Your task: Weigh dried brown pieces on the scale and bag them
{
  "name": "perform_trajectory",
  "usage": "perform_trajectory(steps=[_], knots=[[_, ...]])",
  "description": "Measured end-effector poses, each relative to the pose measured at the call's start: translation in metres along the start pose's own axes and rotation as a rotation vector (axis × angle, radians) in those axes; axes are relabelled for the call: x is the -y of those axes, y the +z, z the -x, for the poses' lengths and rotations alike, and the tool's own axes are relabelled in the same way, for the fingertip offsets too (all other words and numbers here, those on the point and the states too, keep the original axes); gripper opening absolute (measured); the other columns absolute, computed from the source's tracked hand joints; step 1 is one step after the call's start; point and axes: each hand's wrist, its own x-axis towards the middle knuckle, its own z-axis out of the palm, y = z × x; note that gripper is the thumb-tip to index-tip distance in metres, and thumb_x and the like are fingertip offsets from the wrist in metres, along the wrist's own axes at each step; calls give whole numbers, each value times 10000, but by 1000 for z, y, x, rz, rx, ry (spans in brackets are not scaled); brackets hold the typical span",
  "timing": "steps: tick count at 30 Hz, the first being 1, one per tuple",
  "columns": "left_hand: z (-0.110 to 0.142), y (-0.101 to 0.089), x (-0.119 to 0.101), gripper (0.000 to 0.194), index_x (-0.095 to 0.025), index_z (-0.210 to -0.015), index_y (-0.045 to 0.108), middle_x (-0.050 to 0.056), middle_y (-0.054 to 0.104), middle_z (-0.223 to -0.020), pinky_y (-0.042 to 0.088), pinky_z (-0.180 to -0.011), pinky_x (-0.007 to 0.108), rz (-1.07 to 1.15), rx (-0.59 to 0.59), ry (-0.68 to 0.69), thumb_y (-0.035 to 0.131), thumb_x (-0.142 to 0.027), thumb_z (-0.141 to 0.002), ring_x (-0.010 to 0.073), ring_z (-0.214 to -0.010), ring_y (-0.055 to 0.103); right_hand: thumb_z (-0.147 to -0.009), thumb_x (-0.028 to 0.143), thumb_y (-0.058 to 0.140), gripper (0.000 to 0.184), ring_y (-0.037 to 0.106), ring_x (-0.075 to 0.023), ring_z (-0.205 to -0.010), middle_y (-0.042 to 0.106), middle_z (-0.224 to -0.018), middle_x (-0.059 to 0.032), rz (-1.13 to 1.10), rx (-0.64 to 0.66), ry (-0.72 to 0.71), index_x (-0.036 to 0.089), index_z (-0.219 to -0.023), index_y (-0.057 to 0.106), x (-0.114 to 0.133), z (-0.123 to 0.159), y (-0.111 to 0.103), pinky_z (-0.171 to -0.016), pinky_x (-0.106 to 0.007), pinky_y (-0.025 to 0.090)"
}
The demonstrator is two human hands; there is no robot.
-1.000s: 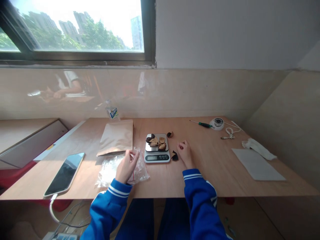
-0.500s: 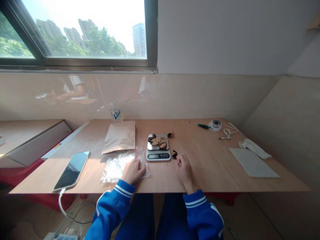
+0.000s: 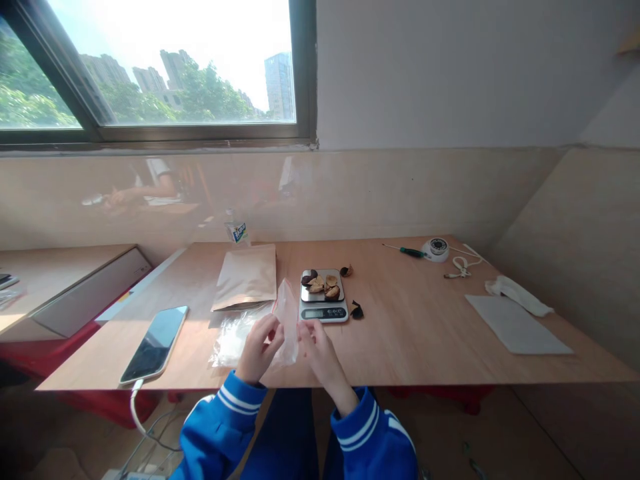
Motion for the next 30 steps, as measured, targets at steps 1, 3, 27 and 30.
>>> perform_trajectory(steps=[1,3,27,30], knots=[[-3,-1,-7,260,-204,-628,417,-17,452,-613,356,-596,248,18,-9,42,409,-243,-885,120,-595,433,-824,668,441,458,453,-135,-528,514,-645,15,-49,49,14,218,-803,523,9,-2,0,-509,-268,392],[-8,2,-16,267,-201,-621,415,-16,444,-601,357,-588,245,45,-28,98,422,-233,-885,119,-590,431,-824,668,449,469,437,-120,-526,489,-627,23,-83,81,2,210,-745,508,26,-3,-3,-502,-254,372],[-10,75,33,337,-227,-581,339,-50,328,-493,323,-483,228,255,-526,-198,382,-385,-876,102,-471,324,-750,530,650,623,363,-355,-1314,473,-1371,-148,896,-19,-392,226,-1279,527,-41,-127,-78,-1047,-537,329],[-6,74,32,336,-228,-566,309,-53,304,-477,307,-467,229,247,-466,-196,390,-357,-865,101,-451,293,-786,517,610,513,483,-327,-1175,564,-1251,-131,938,-17,-421,225,-1206,573,-44,-128,-82,-975,-501,389]])
